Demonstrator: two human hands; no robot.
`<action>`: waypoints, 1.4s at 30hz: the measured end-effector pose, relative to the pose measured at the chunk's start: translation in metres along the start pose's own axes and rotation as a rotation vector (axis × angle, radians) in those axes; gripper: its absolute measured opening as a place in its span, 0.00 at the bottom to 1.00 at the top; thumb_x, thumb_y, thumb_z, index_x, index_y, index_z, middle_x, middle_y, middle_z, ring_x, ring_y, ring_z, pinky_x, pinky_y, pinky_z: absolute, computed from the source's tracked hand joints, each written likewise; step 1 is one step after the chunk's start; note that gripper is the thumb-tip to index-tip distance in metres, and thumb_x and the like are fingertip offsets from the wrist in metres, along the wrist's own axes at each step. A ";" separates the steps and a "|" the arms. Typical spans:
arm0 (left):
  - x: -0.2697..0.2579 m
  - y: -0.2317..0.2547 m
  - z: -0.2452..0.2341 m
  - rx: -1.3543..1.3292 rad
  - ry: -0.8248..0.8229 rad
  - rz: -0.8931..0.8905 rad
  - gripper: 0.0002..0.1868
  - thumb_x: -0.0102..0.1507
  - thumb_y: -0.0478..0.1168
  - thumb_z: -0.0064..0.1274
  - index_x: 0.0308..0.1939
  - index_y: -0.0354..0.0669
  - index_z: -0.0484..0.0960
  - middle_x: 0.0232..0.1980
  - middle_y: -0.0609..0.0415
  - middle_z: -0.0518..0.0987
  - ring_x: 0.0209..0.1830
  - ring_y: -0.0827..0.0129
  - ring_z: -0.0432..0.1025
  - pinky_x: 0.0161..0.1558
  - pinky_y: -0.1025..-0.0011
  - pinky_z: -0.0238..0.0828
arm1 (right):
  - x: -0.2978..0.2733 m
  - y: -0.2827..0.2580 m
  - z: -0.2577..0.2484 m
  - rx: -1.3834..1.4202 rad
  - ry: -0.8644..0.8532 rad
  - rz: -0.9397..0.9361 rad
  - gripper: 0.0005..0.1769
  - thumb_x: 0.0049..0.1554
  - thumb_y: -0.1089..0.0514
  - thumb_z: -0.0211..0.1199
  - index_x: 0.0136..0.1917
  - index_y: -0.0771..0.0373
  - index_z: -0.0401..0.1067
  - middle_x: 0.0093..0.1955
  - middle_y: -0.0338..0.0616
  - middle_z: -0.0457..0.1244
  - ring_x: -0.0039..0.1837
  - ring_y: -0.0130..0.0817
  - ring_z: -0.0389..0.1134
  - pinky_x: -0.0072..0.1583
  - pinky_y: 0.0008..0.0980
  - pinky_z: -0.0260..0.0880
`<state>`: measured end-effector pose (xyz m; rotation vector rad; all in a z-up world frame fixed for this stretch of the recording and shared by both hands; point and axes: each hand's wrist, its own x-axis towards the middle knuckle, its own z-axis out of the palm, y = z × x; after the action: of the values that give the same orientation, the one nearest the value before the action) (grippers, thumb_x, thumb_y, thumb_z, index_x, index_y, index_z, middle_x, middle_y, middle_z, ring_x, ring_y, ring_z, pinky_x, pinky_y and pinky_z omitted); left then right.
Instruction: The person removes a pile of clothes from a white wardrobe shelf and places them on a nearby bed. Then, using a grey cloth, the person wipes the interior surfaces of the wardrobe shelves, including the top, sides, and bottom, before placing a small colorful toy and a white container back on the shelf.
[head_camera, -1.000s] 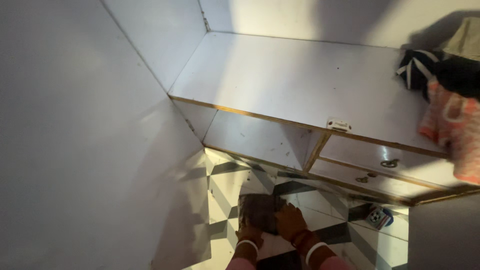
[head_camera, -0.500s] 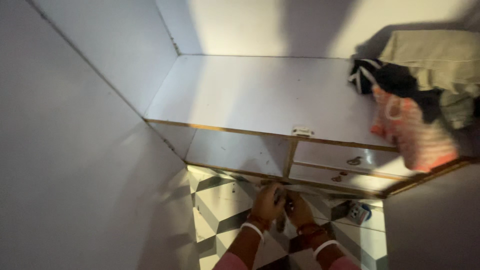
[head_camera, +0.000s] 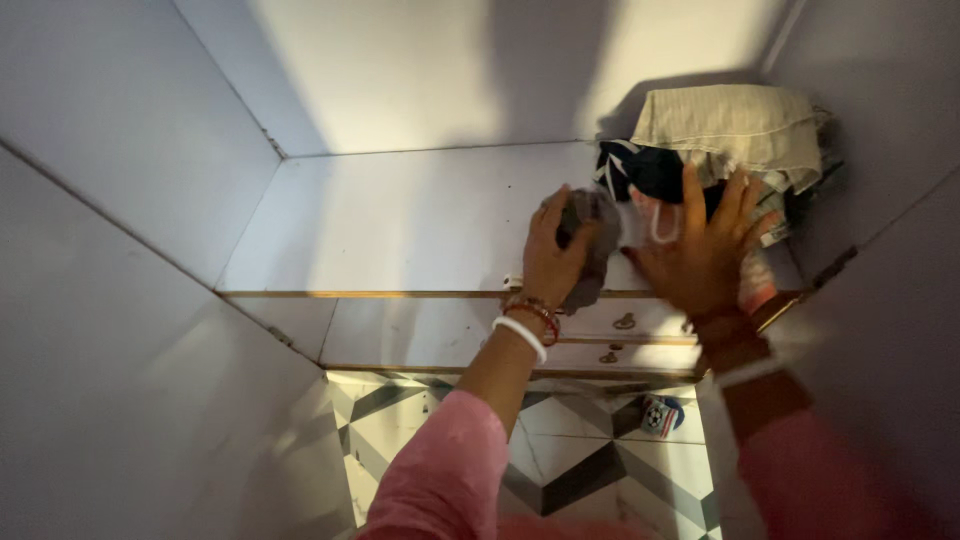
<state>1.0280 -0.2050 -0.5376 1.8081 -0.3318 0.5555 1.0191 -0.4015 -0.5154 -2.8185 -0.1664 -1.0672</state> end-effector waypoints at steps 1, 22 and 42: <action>0.006 0.001 0.006 0.122 -0.056 0.011 0.40 0.62 0.43 0.63 0.73 0.37 0.62 0.70 0.36 0.67 0.70 0.46 0.64 0.68 0.57 0.63 | 0.012 0.008 0.002 0.008 -0.084 0.046 0.66 0.45 0.23 0.70 0.84 0.55 0.47 0.79 0.81 0.38 0.80 0.81 0.38 0.69 0.83 0.38; 0.044 -0.093 0.040 0.360 0.087 -0.121 0.19 0.67 0.37 0.50 0.61 0.33 0.78 0.71 0.38 0.69 0.71 0.39 0.66 0.80 0.51 0.52 | 0.009 0.049 0.023 0.891 -0.262 0.352 0.24 0.56 0.55 0.69 0.62 0.65 0.69 0.50 0.51 0.70 0.48 0.41 0.72 0.50 0.40 0.74; -0.020 -0.003 0.000 -1.170 0.114 -0.626 0.27 0.55 0.39 0.66 0.57 0.35 0.78 0.52 0.48 0.81 0.47 0.62 0.78 0.47 0.65 0.79 | -0.094 0.109 0.142 2.070 -0.203 0.583 0.08 0.63 0.59 0.57 0.51 0.67 0.71 0.49 0.43 0.65 0.54 0.33 0.66 0.60 0.33 0.68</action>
<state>1.0128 -0.2051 -0.5505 0.6603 0.0295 -0.0331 1.0575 -0.4925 -0.6919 -0.8896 -0.2225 -0.0576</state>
